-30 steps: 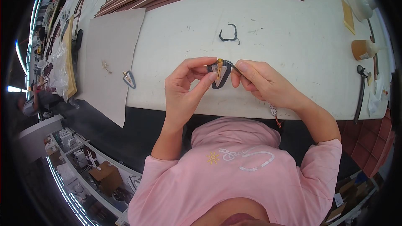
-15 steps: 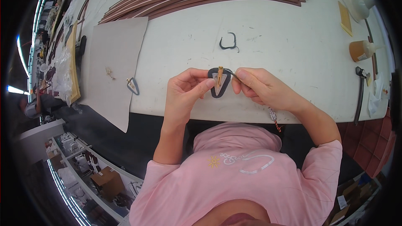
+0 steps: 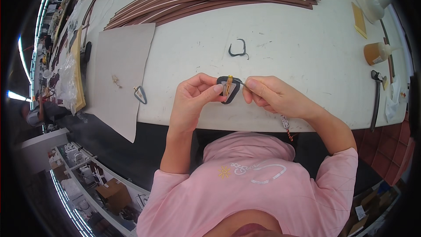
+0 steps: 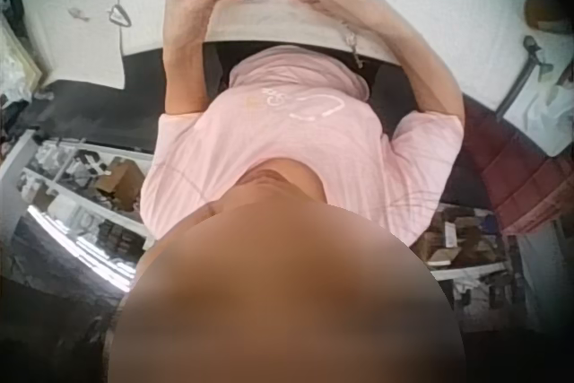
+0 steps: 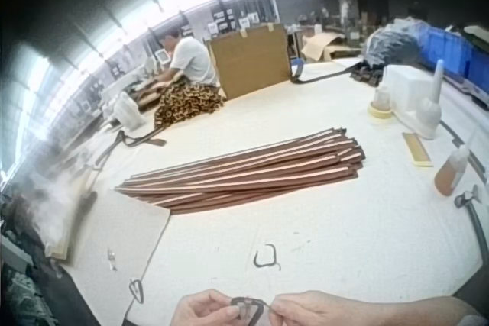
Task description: Attaching metal hardware hooks to small leather pieces using pliers and specialized assembly tools.
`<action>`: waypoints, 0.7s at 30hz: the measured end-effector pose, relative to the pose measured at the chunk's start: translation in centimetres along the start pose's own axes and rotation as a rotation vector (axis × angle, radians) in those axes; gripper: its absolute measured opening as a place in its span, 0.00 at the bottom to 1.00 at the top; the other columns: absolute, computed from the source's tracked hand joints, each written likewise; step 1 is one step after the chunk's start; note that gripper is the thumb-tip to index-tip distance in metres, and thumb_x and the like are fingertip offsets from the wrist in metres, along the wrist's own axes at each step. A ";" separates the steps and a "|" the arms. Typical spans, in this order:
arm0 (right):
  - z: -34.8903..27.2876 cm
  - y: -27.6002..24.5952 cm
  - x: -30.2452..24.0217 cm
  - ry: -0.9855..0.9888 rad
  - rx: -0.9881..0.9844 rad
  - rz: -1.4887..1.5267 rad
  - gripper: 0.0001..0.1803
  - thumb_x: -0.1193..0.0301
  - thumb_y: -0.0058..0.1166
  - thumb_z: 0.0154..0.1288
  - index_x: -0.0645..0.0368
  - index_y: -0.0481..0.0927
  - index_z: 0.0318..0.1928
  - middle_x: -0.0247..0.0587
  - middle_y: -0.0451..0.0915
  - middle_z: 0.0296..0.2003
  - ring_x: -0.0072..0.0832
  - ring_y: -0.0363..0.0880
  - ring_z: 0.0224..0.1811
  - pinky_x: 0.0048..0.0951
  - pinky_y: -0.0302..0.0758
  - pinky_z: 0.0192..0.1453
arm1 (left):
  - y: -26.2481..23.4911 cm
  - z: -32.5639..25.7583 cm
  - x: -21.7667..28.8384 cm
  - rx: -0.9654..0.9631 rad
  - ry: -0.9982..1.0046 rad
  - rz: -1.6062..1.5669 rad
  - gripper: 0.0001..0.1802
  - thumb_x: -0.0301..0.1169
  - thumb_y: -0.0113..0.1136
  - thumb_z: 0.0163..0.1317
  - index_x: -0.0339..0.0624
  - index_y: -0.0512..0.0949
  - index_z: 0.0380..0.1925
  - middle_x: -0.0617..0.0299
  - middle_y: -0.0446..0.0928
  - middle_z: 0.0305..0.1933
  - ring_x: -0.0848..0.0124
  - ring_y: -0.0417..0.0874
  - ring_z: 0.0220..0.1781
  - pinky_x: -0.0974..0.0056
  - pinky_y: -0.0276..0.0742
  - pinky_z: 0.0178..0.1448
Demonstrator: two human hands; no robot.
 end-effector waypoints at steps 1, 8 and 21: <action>0.0 0.0 0.0 -0.004 0.004 -0.011 0.24 0.56 0.31 0.81 0.58 0.73 0.34 0.21 0.55 0.19 0.12 0.49 0.19 0.18 0.50 0.22 | 0.0 0.0 0.0 -0.002 -0.005 0.003 0.06 0.24 0.64 0.63 0.32 0.80 0.38 0.56 0.84 0.36 0.73 0.85 0.35 0.71 0.83 0.42; 0.0 0.0 -0.1 -0.023 0.008 -0.066 0.23 0.57 0.31 0.81 0.58 0.73 0.33 0.21 0.56 0.19 0.12 0.51 0.20 0.19 0.52 0.23 | 0.1 0.1 0.3 -0.022 0.018 0.070 0.06 0.25 0.63 0.64 0.31 0.79 0.38 0.57 0.84 0.35 0.73 0.85 0.34 0.70 0.83 0.41; -0.2 -0.2 -0.2 0.027 0.000 -0.078 0.23 0.57 0.34 0.79 0.58 0.75 0.32 0.26 0.63 0.20 0.16 0.60 0.24 0.22 0.61 0.30 | 0.2 -0.3 1.3 -0.002 0.133 0.200 0.06 0.24 0.65 0.63 0.33 0.81 0.37 0.61 0.83 0.34 0.81 0.80 0.32 0.75 0.75 0.34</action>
Point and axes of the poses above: each hand's wrist, its own z-axis towards the middle knuckle, its own y-axis out of the palm, x = y × z, the point moved 6 cm from there along z, towards the middle knuckle
